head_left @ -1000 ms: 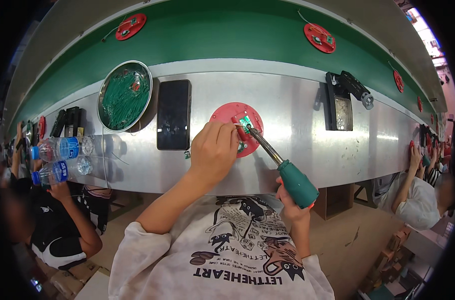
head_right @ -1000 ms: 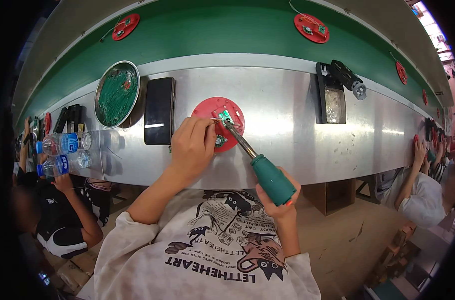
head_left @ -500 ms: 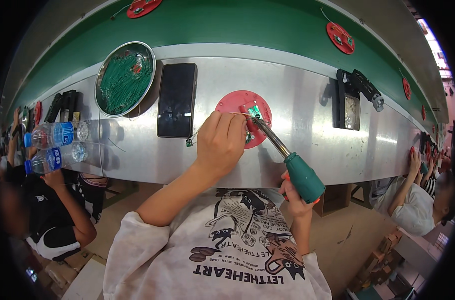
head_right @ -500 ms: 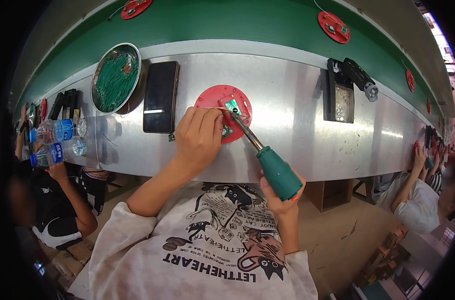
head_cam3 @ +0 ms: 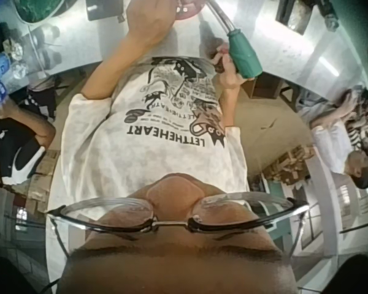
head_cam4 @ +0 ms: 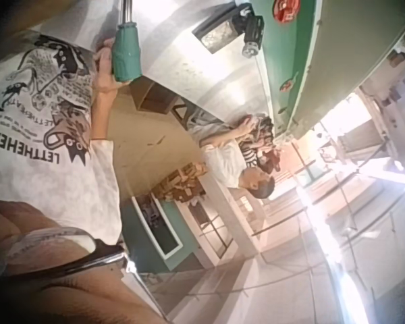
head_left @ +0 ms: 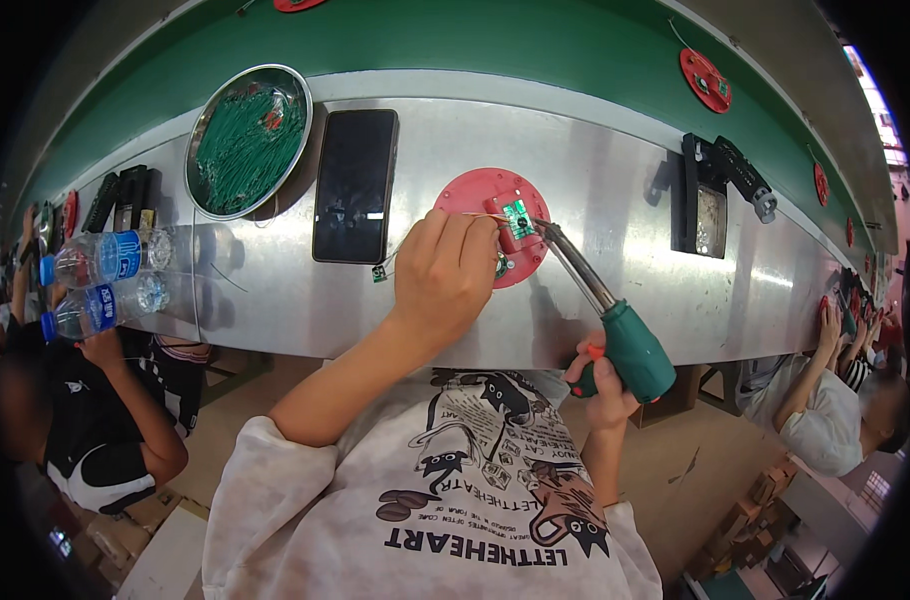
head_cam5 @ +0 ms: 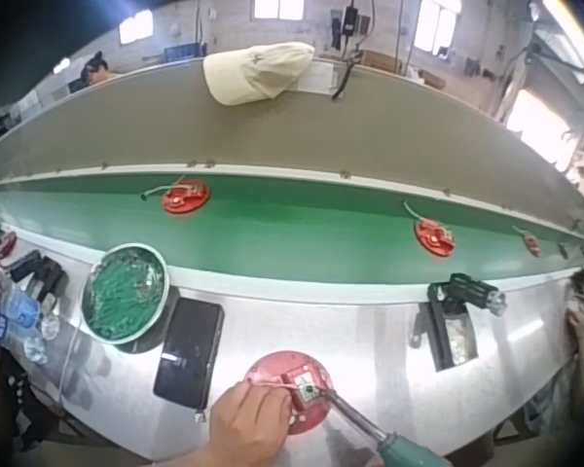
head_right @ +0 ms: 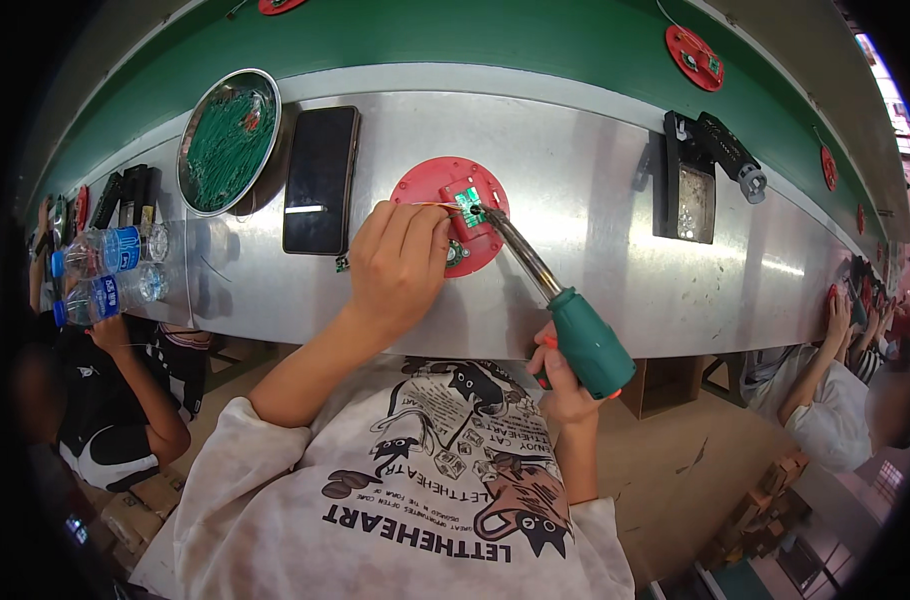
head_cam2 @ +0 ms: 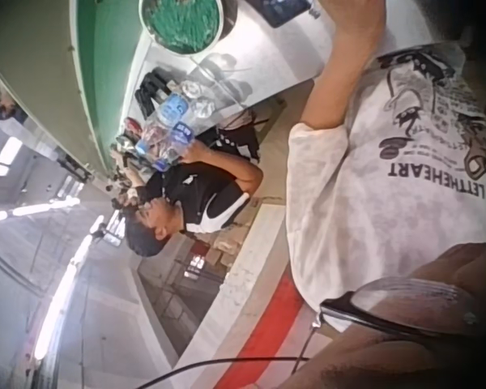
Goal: Assembling electronic components by soldering a PCB onto a circular base on a factory production line.
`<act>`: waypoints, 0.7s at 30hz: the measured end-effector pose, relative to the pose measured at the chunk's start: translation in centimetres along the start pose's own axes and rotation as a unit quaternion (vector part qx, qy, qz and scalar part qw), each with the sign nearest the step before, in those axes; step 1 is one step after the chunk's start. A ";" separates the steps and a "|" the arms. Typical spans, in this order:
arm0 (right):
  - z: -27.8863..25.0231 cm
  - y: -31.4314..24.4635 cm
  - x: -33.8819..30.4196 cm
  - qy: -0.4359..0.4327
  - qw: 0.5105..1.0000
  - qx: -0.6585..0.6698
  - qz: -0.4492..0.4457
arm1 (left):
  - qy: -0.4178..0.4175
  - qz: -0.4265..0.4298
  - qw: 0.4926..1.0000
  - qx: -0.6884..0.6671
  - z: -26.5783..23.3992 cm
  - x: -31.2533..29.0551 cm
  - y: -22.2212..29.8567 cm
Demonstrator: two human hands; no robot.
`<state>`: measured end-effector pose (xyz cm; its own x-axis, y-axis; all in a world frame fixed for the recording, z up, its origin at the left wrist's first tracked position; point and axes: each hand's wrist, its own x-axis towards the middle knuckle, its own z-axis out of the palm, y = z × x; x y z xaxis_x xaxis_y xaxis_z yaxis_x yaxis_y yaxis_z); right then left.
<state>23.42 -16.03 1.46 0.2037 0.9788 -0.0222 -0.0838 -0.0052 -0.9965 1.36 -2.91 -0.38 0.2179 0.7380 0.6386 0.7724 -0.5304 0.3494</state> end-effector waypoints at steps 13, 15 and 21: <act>-0.3 -0.1 -0.2 -0.049 0.995 -0.086 -0.014 | -0.001 0.004 1.000 -0.007 -0.2 0.3 0.1; -0.2 -0.2 -0.1 -0.062 0.994 -0.084 -0.023 | 0.007 0.015 1.000 -0.022 -0.4 0.4 0.2; -0.7 0.0 -0.1 -0.086 0.993 -0.074 -0.035 | 0.022 0.045 0.998 -0.049 -0.2 0.0 0.0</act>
<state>24.06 -16.28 1.40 0.0329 0.9982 0.0494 0.0708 0.0470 -0.9964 1.26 -2.99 -0.23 0.2550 0.6681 0.6990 0.6891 -0.6326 0.3533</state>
